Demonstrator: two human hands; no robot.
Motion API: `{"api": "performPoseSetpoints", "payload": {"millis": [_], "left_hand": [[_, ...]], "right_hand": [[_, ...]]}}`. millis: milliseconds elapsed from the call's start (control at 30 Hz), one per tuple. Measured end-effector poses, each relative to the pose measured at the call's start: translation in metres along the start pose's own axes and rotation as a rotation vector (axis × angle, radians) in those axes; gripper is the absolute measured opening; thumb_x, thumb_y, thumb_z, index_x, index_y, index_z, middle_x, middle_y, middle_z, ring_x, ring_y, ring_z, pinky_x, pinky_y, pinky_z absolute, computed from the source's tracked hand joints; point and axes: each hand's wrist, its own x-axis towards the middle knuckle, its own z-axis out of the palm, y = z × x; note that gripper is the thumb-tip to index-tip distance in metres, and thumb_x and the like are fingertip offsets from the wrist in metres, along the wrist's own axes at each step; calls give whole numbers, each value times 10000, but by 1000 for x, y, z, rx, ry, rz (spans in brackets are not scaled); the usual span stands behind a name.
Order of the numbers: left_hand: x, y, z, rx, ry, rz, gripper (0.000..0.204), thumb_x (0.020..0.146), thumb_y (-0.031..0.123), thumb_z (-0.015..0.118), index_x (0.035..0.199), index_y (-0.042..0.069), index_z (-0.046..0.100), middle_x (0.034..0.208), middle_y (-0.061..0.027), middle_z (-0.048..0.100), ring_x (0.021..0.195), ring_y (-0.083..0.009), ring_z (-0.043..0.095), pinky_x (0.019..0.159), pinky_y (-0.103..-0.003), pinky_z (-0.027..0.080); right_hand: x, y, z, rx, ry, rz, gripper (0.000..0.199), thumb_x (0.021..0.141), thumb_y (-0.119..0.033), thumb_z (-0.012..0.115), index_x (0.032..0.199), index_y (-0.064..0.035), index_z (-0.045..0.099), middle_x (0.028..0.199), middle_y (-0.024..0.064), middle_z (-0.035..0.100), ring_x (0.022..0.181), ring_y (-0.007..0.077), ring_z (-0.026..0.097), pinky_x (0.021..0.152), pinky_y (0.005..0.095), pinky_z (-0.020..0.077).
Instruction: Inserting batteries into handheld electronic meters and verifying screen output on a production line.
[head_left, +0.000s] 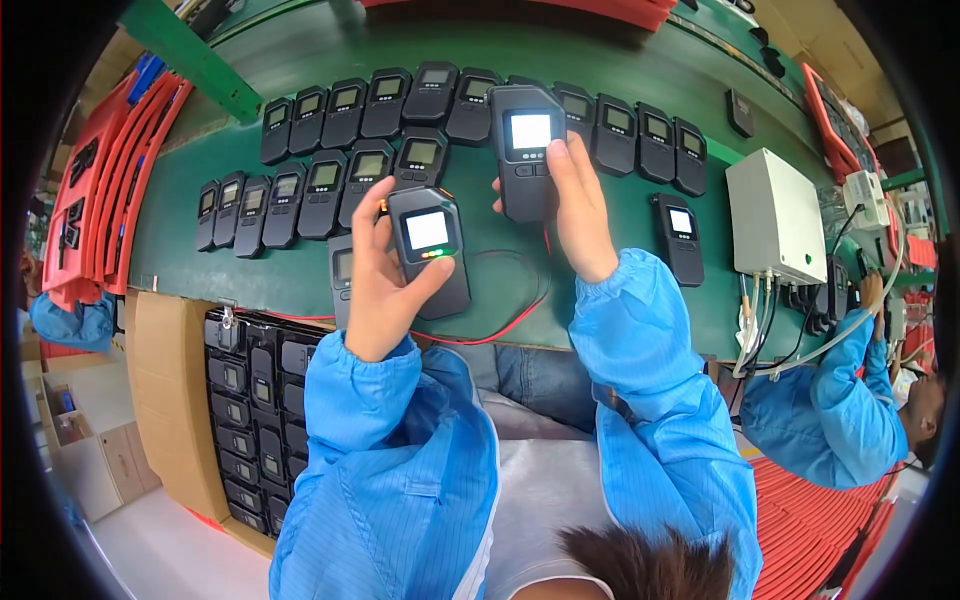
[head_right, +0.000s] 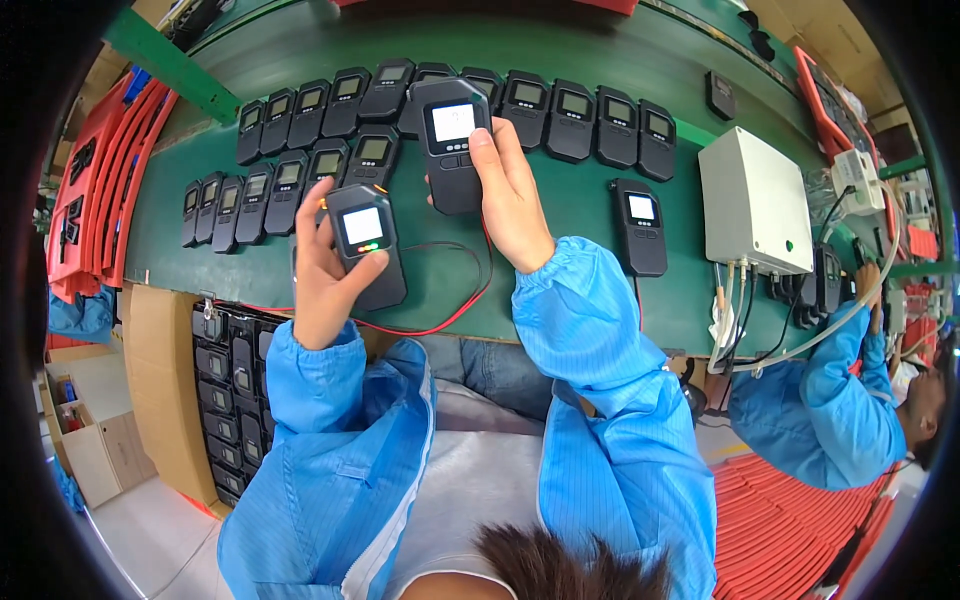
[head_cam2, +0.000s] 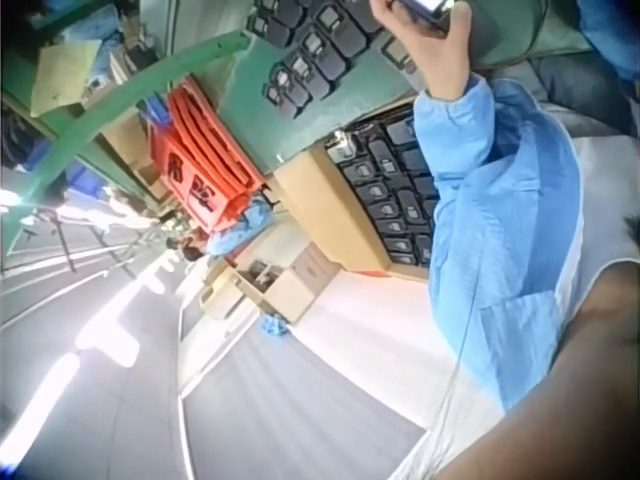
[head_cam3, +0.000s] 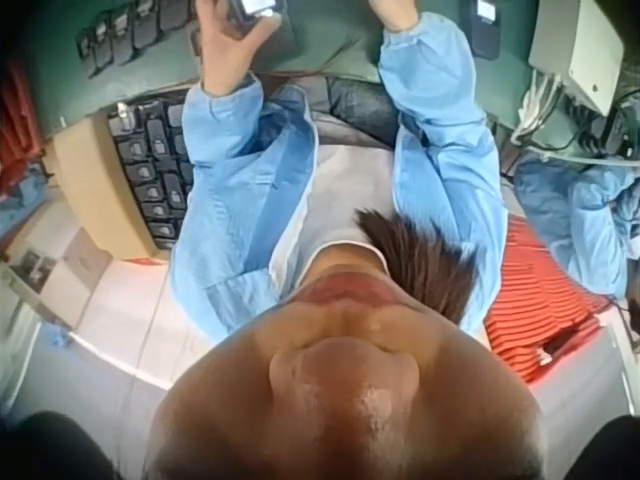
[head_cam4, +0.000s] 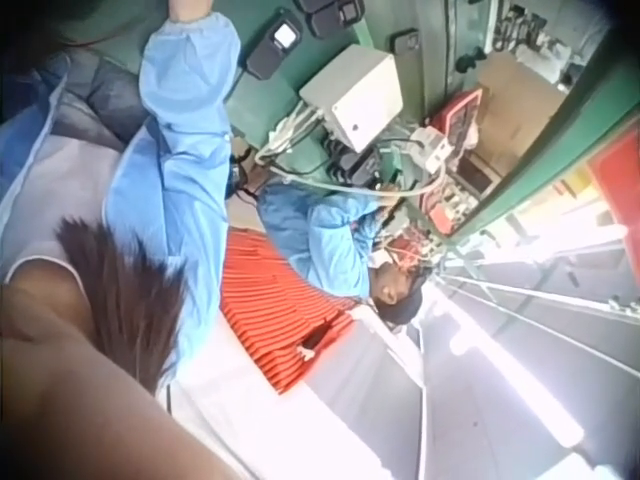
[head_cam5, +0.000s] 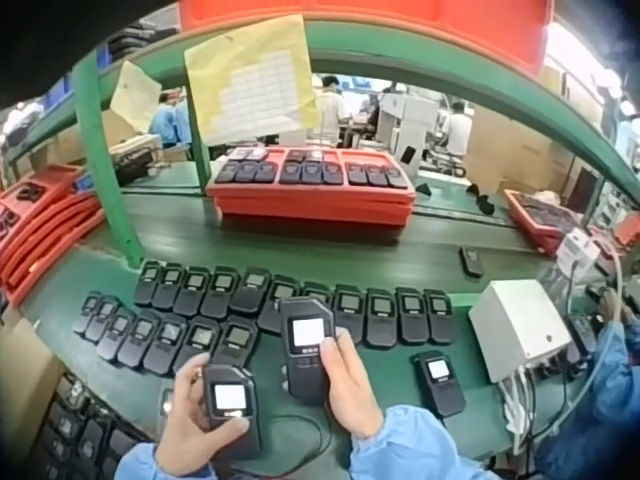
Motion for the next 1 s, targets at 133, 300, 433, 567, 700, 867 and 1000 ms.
{"api": "performPoseSetpoints", "payload": {"millis": [133, 300, 433, 567, 700, 867, 1000], "left_hand": [[5, -14, -5, 552, -71, 121, 797, 779, -36, 689, 1457, 75, 286, 1298, -143, 479, 1170, -256, 535, 956, -367, 456], [8, 7, 2, 1278, -58, 508, 654, 811, 53, 710, 1394, 17, 416, 1281, -146, 495, 1112, -230, 575, 853, -319, 506], [31, 22, 17, 627, -240, 122, 513, 836, 122, 708, 1301, 4, 527, 1196, -144, 576, 1015, -209, 613, 791, -322, 526], [71, 11, 33, 422, -302, -105, 441, 871, 196, 688, 1248, 0, 569, 1066, -118, 649, 909, -200, 635, 767, -311, 529], [100, 34, 47, 571, -485, -149, 424, 906, 235, 654, 1235, -17, 566, 1011, -96, 672, 864, -180, 638, 784, -319, 528], [149, 53, 60, 869, -716, 22, 418, 928, 275, 625, 1222, -17, 574, 1037, -92, 669, 878, -186, 638, 791, -330, 526], [187, 45, 62, 476, -741, -204, 454, 913, 296, 640, 1249, 2, 561, 1065, -121, 659, 923, -188, 622, 834, -339, 505]], "right_hand": [[-3, -4, -4, -168, 63, 21, 356, 1028, -371, 395, 1167, -64, 511, 945, 73, 618, 820, 125, 629, 690, 282, 522], [0, 4, -4, -226, 110, -105, 346, 1028, -357, 400, 1161, -63, 524, 944, 53, 611, 785, 129, 601, 663, 283, 503], [-4, 8, 1, -187, 136, -249, 324, 1019, -316, 420, 1143, -33, 520, 935, 45, 608, 750, 138, 579, 591, 319, 473], [-12, -9, -6, -537, -6, -206, 307, 999, -270, 447, 1133, -2, 514, 957, 76, 623, 812, 159, 589, 648, 342, 471], [-14, -36, -11, -752, 91, 2, 297, 984, -235, 459, 1122, 21, 519, 1009, 118, 623, 936, 139, 566, 755, 311, 454], [3, -21, -21, -560, 198, -125, 324, 971, -278, 508, 1110, 11, 548, 926, 151, 651, 861, 228, 630, 758, 306, 477], [12, -8, -27, -90, 128, -142, 355, 938, -307, 579, 1098, 10, 562, 939, 177, 644, 836, 306, 640, 711, 317, 501]]}}
